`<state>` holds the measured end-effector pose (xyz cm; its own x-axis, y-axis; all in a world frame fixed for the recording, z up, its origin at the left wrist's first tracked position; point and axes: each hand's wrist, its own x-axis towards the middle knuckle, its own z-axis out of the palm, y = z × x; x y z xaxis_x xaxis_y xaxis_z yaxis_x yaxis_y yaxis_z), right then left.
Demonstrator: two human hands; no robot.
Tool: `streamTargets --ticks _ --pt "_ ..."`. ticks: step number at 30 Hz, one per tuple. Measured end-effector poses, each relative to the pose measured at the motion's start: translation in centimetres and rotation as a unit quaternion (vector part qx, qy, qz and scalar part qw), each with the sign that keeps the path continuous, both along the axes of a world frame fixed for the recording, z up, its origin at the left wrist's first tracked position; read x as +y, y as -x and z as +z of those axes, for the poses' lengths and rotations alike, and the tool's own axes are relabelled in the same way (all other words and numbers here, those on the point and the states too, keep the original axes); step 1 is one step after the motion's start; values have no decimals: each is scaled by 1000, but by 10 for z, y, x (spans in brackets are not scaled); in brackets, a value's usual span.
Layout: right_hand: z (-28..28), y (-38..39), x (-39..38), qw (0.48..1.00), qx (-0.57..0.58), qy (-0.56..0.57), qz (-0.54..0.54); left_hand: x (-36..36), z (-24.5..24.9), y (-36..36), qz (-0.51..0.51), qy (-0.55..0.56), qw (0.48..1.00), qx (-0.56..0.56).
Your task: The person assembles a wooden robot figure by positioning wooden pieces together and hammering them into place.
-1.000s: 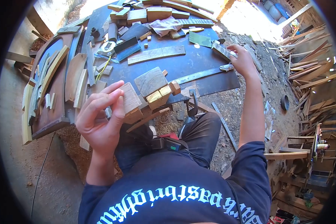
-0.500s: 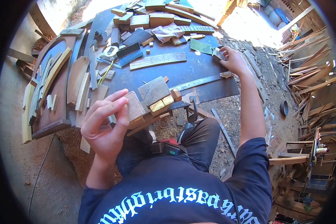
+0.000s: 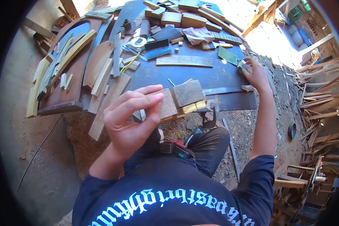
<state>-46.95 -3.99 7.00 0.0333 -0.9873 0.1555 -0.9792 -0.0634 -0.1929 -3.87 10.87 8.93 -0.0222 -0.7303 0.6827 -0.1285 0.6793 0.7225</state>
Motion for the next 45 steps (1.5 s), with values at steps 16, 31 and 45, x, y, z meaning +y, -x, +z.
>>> streamTargets --ticks 16,31,45 --pt "31 -140 29 915 11 -289 281 -3 4 -7 -26 4 999 -31" --pt "-11 -94 80 928 -122 -181 303 0 -1 4 20 6 1000 -15" --pt "-9 42 -250 998 -36 -48 -37 7 11 -3 19 -26 997 -64"
